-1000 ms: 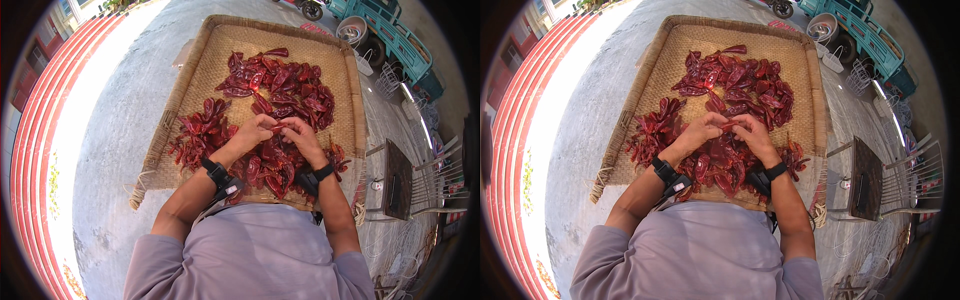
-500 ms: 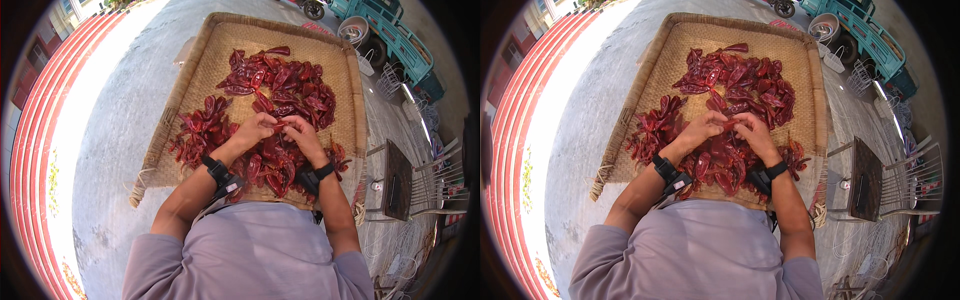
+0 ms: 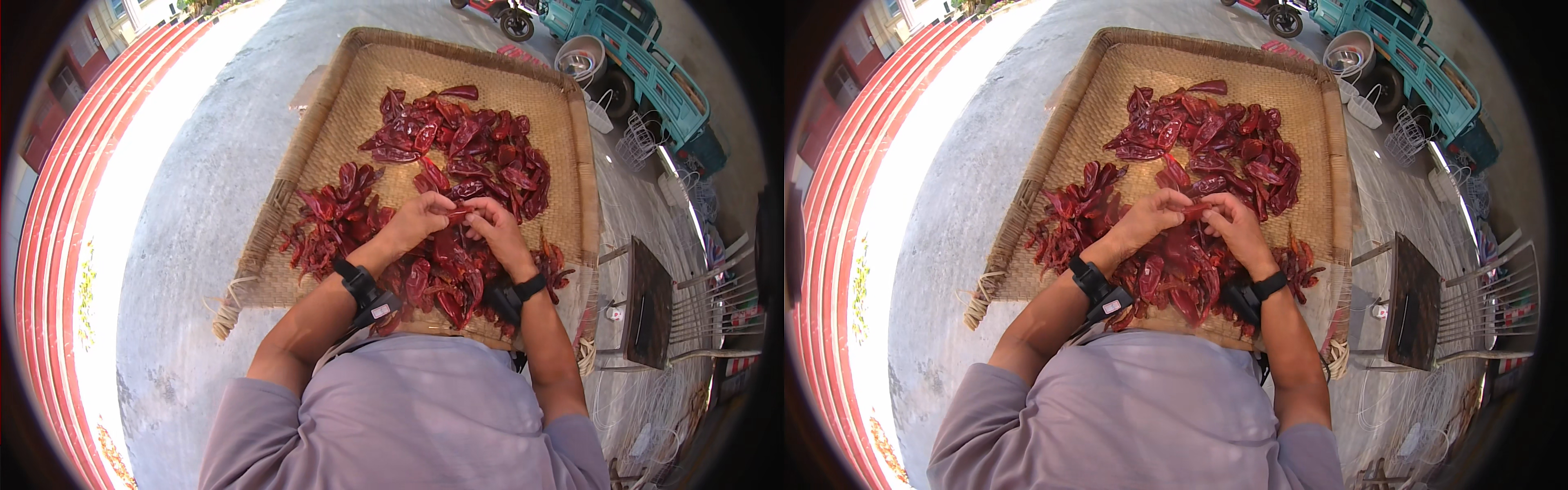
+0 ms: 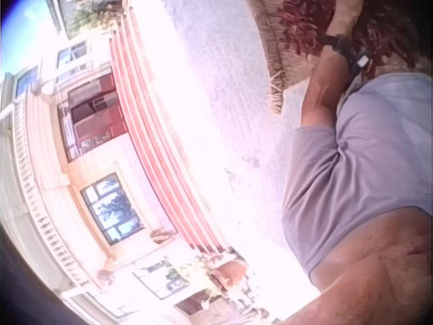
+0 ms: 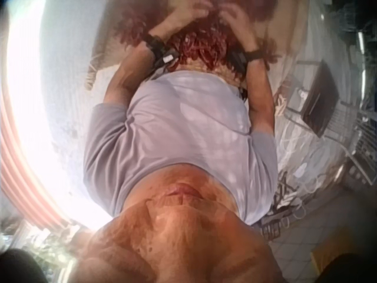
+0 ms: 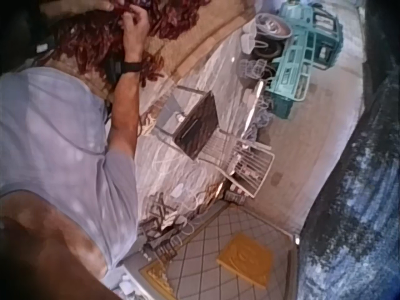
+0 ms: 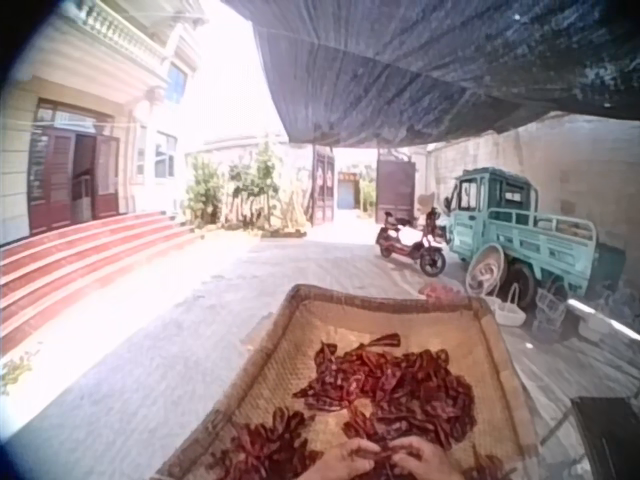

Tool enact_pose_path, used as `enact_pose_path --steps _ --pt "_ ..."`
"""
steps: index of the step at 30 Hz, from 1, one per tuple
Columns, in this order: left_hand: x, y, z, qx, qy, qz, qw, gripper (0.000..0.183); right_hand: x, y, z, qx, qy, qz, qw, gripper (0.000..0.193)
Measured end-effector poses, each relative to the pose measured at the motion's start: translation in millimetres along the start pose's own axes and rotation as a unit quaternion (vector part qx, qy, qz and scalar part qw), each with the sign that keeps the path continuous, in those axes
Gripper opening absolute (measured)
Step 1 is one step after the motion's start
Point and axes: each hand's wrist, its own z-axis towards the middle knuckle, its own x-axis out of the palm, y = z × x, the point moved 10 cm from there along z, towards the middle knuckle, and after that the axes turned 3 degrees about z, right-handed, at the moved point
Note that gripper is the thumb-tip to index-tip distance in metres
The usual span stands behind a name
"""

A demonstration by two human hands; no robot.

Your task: The person picks up dried chili peppers from a large woven tray, removes the stems by hand, and places the peppers back onto the tray.

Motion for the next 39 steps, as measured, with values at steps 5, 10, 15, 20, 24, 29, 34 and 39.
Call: enact_pose_path --steps 5,10,15,20,24,29,34,39 --pt "-1.7 -1.6 -2.3 0.000 -0.001 0.004 1.000 0.027 0.5 6.1 -0.7 -0.001 -0.019 0.014 1.000 0.021" --pt "-1.9 -0.5 -3.4 -0.023 -0.022 -0.007 0.999 0.024 0.8 11.3 -4.8 -0.001 -0.019 0.006 1.000 0.020" --pt "-3.7 4.1 -2.2 -0.027 -0.031 -0.015 0.999 0.022 -5.4 9.9 -4.6 0.003 -0.045 -0.002 0.999 0.020" --pt "-7.9 5.9 -4.4 -0.030 -0.053 -0.035 0.998 0.023 -20.4 10.7 -2.1 -0.015 -0.117 0.097 0.988 0.036" --pt "-9.9 5.6 -3.3 -0.002 -0.053 -0.060 0.997 0.020 -45.1 25.3 -9.2 -0.059 -0.217 0.137 0.965 0.052" --pt "-1.6 1.0 2.6 0.034 -0.065 -0.073 0.995 0.019 -11.6 35.6 -13.9 -0.050 -0.065 0.047 0.996 0.035" --pt "-8.3 2.9 3.0 0.042 -0.077 -0.089 0.992 0.019 30.7 56.2 -17.1 -0.080 0.022 -0.120 0.989 0.031" --pt "-5.8 7.6 5.2 0.021 -0.082 -0.061 0.995 0.019 39.6 72.4 -24.6 -0.130 0.049 -0.242 0.960 0.035"
